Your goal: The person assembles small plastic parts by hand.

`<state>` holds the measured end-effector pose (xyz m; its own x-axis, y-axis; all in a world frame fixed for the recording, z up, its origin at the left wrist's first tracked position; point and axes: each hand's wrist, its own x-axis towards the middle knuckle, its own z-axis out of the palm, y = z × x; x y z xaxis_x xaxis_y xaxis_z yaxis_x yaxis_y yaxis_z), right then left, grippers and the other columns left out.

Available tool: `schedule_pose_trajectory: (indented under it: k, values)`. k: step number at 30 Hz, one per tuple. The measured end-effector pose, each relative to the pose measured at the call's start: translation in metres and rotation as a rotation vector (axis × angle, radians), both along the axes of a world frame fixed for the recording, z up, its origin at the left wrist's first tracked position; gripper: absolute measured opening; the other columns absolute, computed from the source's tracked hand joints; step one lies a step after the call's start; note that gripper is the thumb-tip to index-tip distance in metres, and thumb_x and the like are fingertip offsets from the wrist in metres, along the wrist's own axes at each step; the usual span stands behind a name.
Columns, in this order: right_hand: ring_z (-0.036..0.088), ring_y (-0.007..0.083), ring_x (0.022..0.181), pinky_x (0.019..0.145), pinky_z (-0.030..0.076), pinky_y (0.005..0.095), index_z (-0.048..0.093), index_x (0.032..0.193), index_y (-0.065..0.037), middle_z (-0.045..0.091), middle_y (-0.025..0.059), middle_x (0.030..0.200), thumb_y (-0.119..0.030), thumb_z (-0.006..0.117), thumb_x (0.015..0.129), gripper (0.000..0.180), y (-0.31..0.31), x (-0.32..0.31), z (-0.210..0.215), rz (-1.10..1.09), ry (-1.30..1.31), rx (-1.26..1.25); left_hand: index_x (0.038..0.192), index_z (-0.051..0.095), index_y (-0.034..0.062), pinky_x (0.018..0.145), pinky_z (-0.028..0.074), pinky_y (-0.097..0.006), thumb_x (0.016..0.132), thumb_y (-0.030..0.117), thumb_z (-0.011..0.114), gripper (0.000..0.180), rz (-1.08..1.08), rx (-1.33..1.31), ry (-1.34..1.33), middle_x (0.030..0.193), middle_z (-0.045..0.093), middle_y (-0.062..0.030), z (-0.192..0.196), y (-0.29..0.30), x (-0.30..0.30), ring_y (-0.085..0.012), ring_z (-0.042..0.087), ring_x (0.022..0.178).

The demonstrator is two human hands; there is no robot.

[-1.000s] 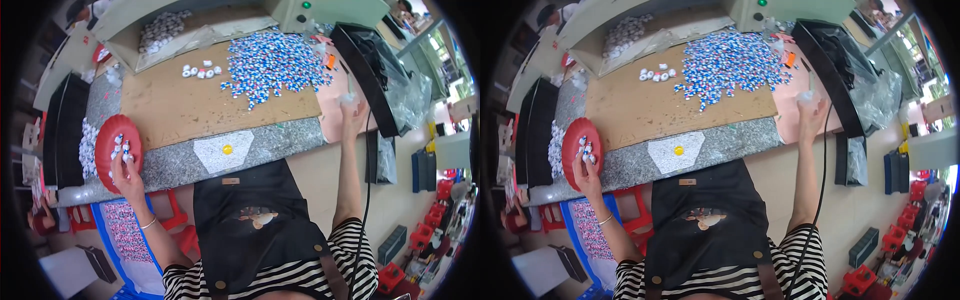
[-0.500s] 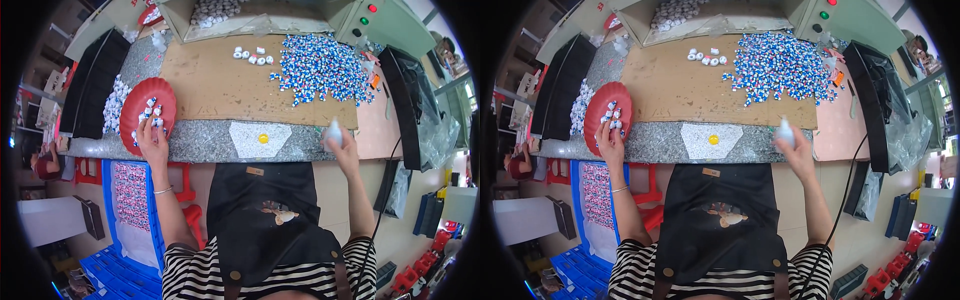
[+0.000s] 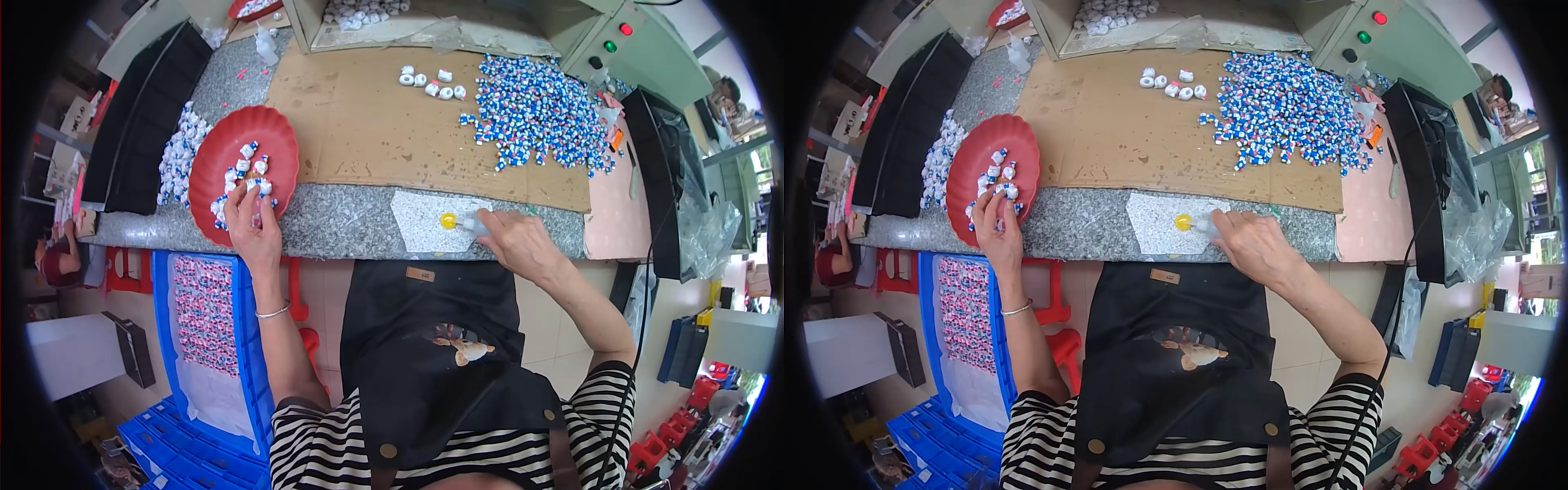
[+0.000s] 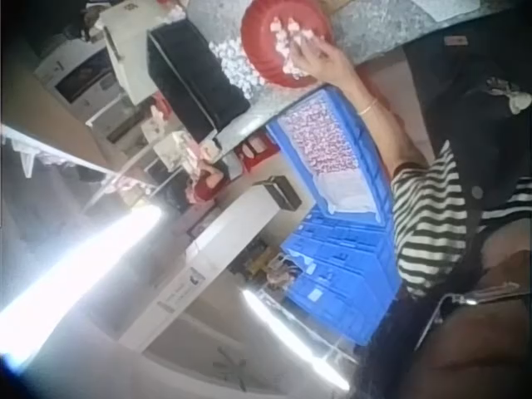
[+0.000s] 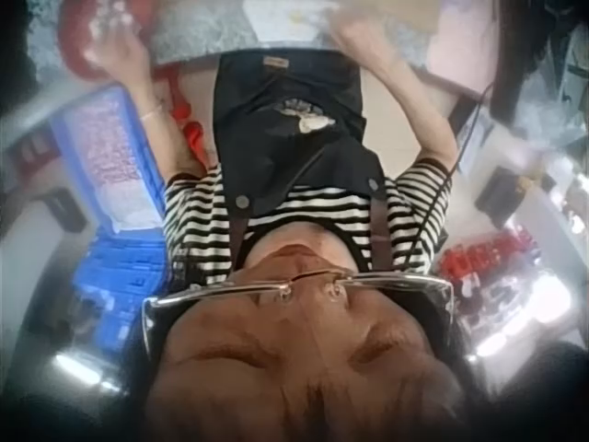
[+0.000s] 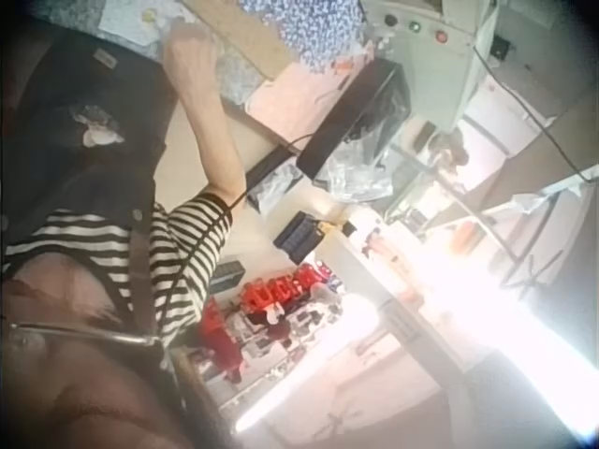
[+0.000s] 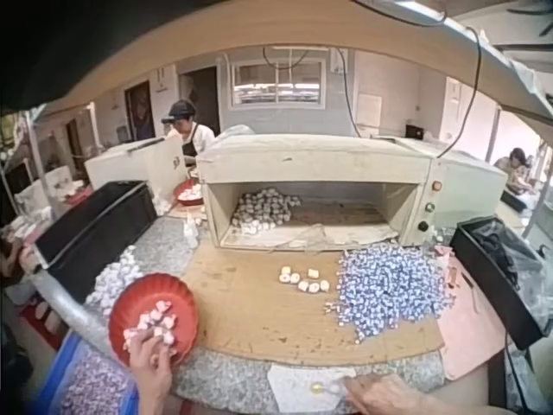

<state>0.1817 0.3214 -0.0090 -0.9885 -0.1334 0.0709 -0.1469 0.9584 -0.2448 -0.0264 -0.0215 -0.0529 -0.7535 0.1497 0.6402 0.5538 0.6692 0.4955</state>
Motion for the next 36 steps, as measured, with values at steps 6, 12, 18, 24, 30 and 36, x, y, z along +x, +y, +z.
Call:
schedule_pose_trajectory:
  k: [6,12,18,24,30,36]
  values:
    - [0.065,0.0305,0.073,0.059,0.051,0.0406,0.050,0.099,-0.002,0.062,0.0132,0.078,-0.017,0.067,0.082,0.028,-0.007,-0.003,0.003,-0.008,-0.026,0.071,0.106,0.066,-0.0002,0.093,0.045,-0.036,0.084,0.003,0.064,0.022,-0.027,0.059,-0.050,0.116,0.057,-0.0147,0.003,-0.002,0.001,-0.0283,0.056,0.109]
    - [0.063,0.0312,0.076,0.064,0.050,0.0413,0.052,0.108,-0.002,0.062,0.0135,0.082,-0.020,0.064,0.085,0.032,-0.008,-0.003,0.002,-0.032,-0.105,0.072,0.106,0.066,0.0000,0.094,0.044,-0.037,0.084,0.003,0.064,0.022,-0.026,0.080,-0.076,0.116,0.057,-0.0144,0.003,-0.004,0.002,-0.0286,0.056,0.110]
    - [0.064,0.0310,0.074,0.058,0.050,0.0411,0.050,0.100,-0.002,0.062,0.0130,0.077,-0.017,0.067,0.082,0.029,-0.003,0.002,-0.003,-0.022,-0.029,0.059,0.106,0.066,0.0004,0.096,0.043,-0.037,0.084,0.004,0.064,0.022,-0.029,0.067,-0.082,0.116,0.058,-0.0145,0.002,0.001,0.000,-0.0286,0.055,0.110]
    - [0.062,0.0271,0.088,0.079,0.048,0.0352,0.060,0.103,-0.007,0.065,0.0126,0.097,-0.014,0.072,0.078,0.028,0.018,0.029,-0.003,-0.369,0.073,-0.543,0.106,0.067,0.0007,0.096,0.042,-0.038,0.085,0.002,0.063,0.021,0.013,-0.002,-0.024,0.117,0.057,-0.0154,0.005,-0.002,0.005,-0.0297,0.055,0.110]
    - [0.056,0.0116,0.093,0.084,0.044,0.0250,0.054,0.109,-0.003,0.061,0.0041,0.103,-0.003,0.063,0.085,0.026,0.124,0.095,-0.031,-0.753,0.494,-0.873,0.106,0.064,-0.0018,0.094,0.044,-0.038,0.082,-0.002,0.062,0.024,-0.176,0.004,-0.005,0.115,0.057,-0.0173,0.021,0.054,0.022,-0.0316,0.056,0.108]
    - [0.055,0.0117,0.097,0.085,0.044,0.0255,0.052,0.110,-0.003,0.059,0.0063,0.108,-0.002,0.060,0.087,0.024,0.195,0.132,-0.061,-0.934,0.504,-0.802,0.103,0.063,-0.0020,0.083,0.050,-0.033,0.080,-0.003,0.063,0.022,-0.435,0.109,-0.150,0.111,0.059,-0.0153,0.028,0.147,0.008,-0.0273,0.060,0.098]
